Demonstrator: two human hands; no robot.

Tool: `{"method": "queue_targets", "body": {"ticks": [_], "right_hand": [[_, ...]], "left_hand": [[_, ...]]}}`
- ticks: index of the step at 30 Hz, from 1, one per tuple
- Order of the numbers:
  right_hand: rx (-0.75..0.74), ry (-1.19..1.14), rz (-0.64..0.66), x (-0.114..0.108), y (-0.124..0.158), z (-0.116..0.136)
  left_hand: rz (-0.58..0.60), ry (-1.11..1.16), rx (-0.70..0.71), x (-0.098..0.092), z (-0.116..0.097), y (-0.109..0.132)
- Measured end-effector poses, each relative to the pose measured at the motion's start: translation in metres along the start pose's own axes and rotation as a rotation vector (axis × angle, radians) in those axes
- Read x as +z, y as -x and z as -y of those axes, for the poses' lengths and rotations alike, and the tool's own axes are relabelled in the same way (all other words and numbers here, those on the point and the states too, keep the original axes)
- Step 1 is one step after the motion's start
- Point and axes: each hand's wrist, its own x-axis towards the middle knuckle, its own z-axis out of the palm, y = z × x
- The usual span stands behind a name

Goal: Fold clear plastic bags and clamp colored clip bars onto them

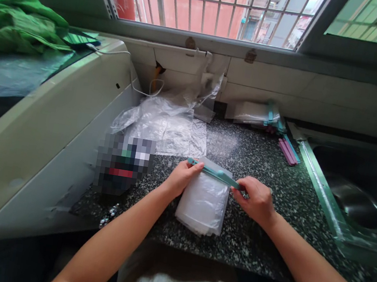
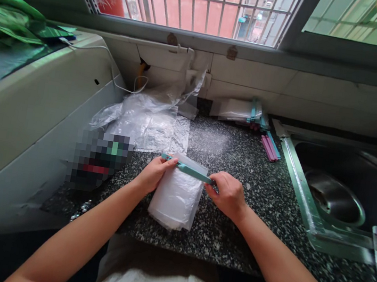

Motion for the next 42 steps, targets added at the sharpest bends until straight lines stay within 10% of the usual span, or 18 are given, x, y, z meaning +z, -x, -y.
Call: {"method": "queue_targets", "body": {"ticks": [7,42], "right_hand": [[0.301,-0.202,-0.080,-0.003,0.001,0.000],[0.182,-0.086,0.000,0.000,0.002,-0.006]], "left_hand": [[0.017,0.115,0.027,0.000,-0.004,0.002],[0.079,-0.034,-0.016,0.000,0.001,0.003]]}}
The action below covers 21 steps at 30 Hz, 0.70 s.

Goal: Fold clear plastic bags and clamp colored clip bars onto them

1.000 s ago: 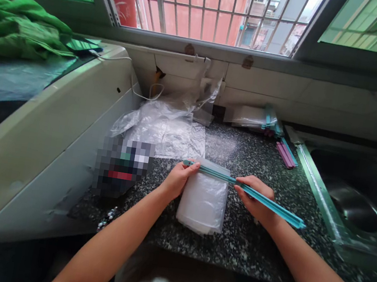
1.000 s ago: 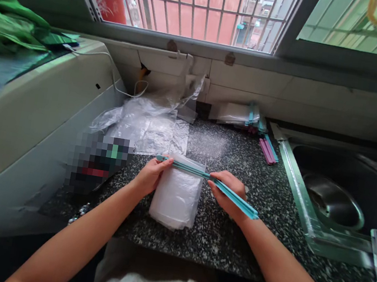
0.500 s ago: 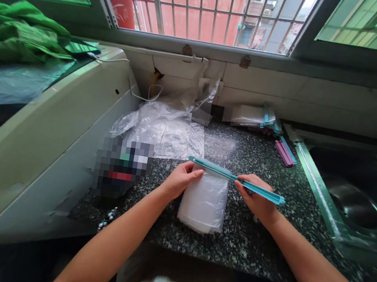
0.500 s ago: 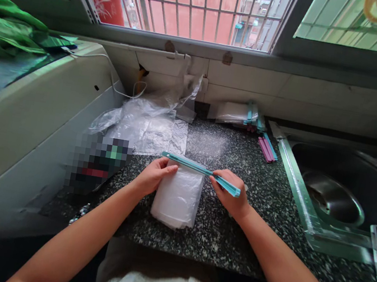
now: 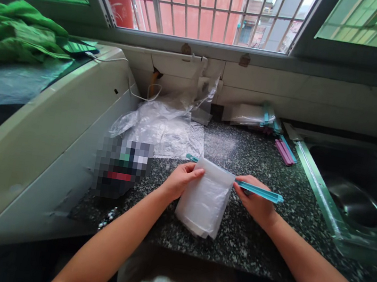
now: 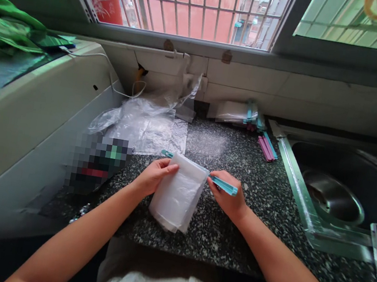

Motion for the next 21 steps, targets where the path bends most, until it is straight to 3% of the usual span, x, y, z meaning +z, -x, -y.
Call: {"method": "queue_targets", "body": {"ticks": [16,21], "right_hand": [[0.166,-0.142,-0.132,-0.001,0.003,0.013],[0.162,-0.170,-0.098,-0.001,0.003,0.011]], "left_hand": [[-0.068,0.091,-0.136,0.003,0.004,-0.005],[0.001,0.151,-0.116,0.006,0.003,-0.002]]}}
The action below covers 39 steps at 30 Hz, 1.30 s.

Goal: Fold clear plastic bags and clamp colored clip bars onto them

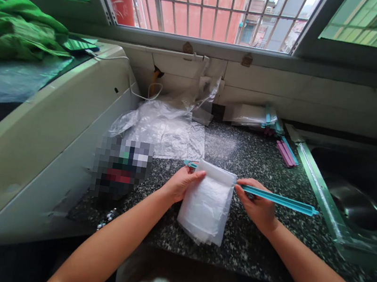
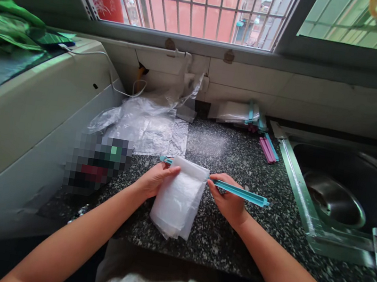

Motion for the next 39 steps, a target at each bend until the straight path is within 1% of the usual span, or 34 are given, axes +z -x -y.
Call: {"method": "queue_targets", "body": {"ticks": [2,4,6,9,15,21,25,28,30,31,33,36,39], "right_hand": [[-0.022,-0.019,0.046,0.000,-0.001,-0.002],[-0.038,-0.039,0.070,0.000,0.000,-0.004],[-0.041,-0.042,0.045,0.001,0.002,-0.005],[-0.045,-0.027,-0.025,0.001,0.005,-0.006],[-0.180,-0.067,0.014,-0.005,0.000,0.000],[-0.281,-0.001,-0.022,-0.006,-0.003,0.003],[-0.290,0.004,0.009,-0.006,-0.001,0.001],[-0.268,-0.044,0.038,-0.005,-0.002,0.000],[-0.182,-0.135,0.068,-0.003,-0.002,0.000],[-0.102,-0.206,0.088,-0.002,-0.001,0.000],[0.109,-0.388,0.136,0.001,-0.001,-0.001],[0.414,-0.654,0.209,0.004,-0.001,-0.001],[0.614,-0.786,0.297,0.005,-0.003,-0.001]], "left_hand": [[0.006,-0.003,-0.014,0.000,-0.001,0.001],[-0.024,0.004,-0.018,0.000,-0.003,0.002],[-0.048,0.020,-0.013,-0.001,-0.004,0.002],[-0.064,0.032,0.002,-0.001,-0.003,0.002],[-0.031,0.022,0.038,-0.002,0.000,0.002],[-0.033,0.012,0.043,0.000,0.000,0.004],[-0.036,-0.020,0.074,-0.001,0.000,0.004],[-0.052,-0.070,0.108,-0.002,0.001,0.004],[-0.065,-0.114,0.161,-0.003,0.001,0.004],[-0.067,-0.137,0.189,-0.003,0.001,0.004],[-0.060,-0.182,0.228,-0.003,0.000,0.004],[-0.057,-0.229,0.227,-0.002,-0.002,0.003],[-0.069,-0.255,0.217,-0.001,-0.003,0.004]]}}
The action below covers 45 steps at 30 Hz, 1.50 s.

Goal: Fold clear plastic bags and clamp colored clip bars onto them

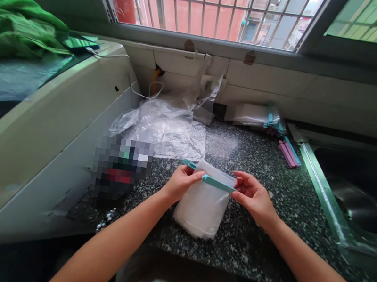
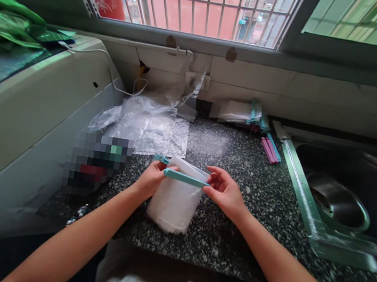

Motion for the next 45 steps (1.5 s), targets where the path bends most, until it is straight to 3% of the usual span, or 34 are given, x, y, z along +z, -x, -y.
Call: {"method": "queue_targets", "body": {"ticks": [4,9,21,26,30,35,45], "right_hand": [[0.136,-0.019,0.043,-0.001,-0.001,0.002],[0.194,0.117,0.043,0.001,0.000,0.004],[0.049,0.295,-0.020,0.004,0.003,-0.001],[0.018,0.352,-0.060,0.002,0.002,-0.004],[0.006,0.392,-0.007,0.003,0.003,-0.004],[-0.055,0.564,0.108,0.003,0.005,0.001],[-0.105,0.594,0.105,0.003,0.005,0.003]], "left_hand": [[0.052,-0.062,0.015,0.000,0.001,0.001],[0.101,-0.113,0.062,0.001,0.003,0.000],[0.134,-0.116,0.072,-0.001,0.005,-0.002],[0.104,-0.116,0.160,-0.004,-0.002,0.000],[0.049,-0.145,0.184,-0.004,-0.004,0.000],[0.128,-0.158,0.185,-0.002,-0.007,0.002],[0.163,-0.262,0.237,-0.003,-0.012,0.006]]}}
